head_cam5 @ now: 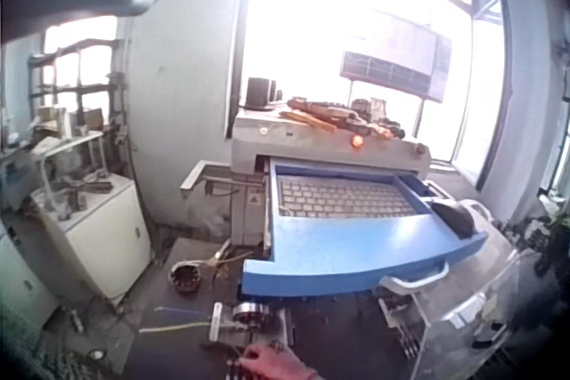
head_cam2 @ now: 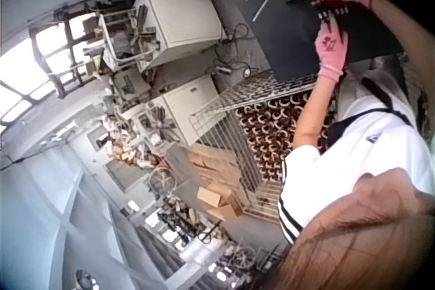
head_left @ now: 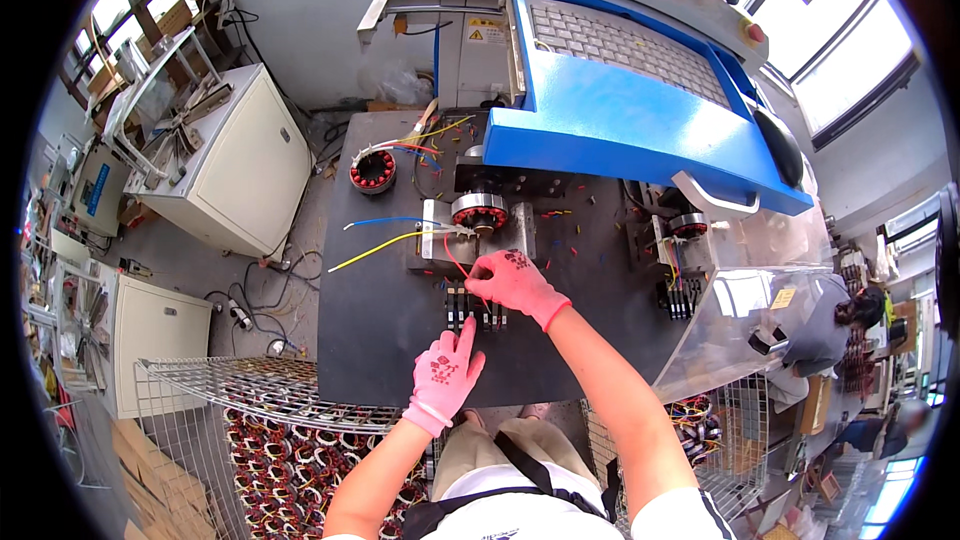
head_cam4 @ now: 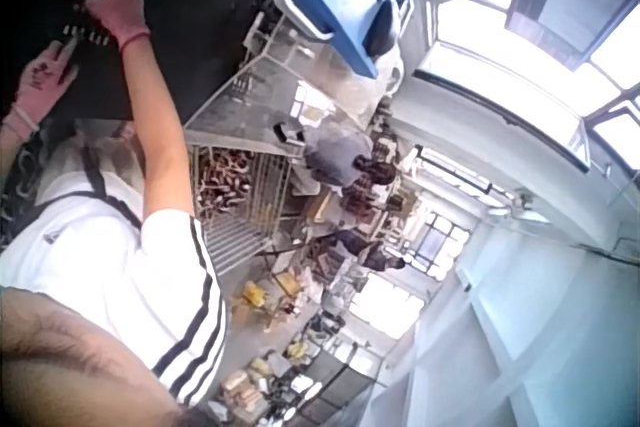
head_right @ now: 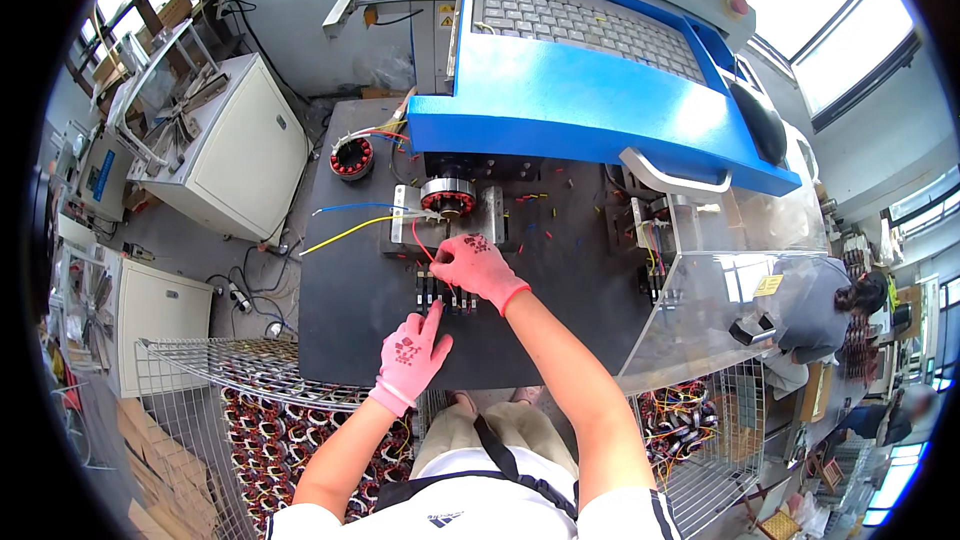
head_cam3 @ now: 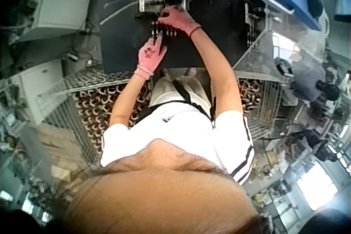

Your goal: The person picks up a motor stator with wires from a bin and places it into a specialized industrial testing or assembly machine. The person then inserts the colored wires into designated slots on a terminal block and uses their hands to ensure the components are seated correctly before removing the unit and placing it into another bin.

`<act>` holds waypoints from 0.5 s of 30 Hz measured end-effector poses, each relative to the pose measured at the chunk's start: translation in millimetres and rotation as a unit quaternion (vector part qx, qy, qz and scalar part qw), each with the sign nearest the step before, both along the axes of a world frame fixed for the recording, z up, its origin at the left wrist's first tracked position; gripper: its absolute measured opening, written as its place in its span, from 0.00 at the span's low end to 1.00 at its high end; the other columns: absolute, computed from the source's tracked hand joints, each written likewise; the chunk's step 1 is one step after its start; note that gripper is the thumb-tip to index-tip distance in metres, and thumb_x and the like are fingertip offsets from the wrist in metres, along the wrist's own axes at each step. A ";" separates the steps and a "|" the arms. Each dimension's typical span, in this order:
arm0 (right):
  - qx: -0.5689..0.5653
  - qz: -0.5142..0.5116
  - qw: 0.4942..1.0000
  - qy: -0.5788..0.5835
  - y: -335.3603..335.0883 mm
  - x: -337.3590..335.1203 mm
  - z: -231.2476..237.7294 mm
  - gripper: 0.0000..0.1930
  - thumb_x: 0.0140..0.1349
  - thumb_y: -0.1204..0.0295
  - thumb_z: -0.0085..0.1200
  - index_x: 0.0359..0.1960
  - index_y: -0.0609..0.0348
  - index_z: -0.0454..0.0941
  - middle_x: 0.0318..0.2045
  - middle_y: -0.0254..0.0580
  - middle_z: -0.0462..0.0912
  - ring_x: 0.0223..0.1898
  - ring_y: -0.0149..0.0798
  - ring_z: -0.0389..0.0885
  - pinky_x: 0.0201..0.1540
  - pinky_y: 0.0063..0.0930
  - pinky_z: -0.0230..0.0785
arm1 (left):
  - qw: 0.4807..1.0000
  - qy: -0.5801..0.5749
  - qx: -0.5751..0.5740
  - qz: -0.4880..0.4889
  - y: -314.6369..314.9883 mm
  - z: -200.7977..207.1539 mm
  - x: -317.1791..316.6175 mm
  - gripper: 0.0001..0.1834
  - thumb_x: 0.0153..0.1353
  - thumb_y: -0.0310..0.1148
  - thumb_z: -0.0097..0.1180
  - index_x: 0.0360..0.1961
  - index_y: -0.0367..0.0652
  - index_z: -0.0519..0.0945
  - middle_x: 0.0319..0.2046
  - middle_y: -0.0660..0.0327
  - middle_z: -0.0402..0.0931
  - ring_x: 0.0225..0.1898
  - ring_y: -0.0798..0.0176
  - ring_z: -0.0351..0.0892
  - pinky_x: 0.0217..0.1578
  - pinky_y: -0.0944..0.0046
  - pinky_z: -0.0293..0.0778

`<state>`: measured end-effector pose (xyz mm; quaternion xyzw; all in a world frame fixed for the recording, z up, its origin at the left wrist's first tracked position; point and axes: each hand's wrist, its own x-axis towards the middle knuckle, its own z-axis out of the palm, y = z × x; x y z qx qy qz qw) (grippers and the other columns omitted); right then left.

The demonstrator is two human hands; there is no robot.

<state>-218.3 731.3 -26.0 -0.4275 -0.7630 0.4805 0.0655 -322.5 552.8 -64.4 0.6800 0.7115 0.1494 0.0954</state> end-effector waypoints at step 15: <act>0.110 0.000 0.990 0.088 -5.0 -1.8 -17.3 0.11 0.58 0.65 0.56 0.35 0.60 0.80 0.26 0.43 0.80 0.29 0.43 0.79 0.35 0.34 0.70 | 0.985 0.164 -0.046 -0.041 0.9 -43.0 12.5 0.28 0.60 0.41 0.51 0.59 0.38 0.69 0.37 0.61 0.69 0.35 0.61 0.74 0.32 0.60 0.72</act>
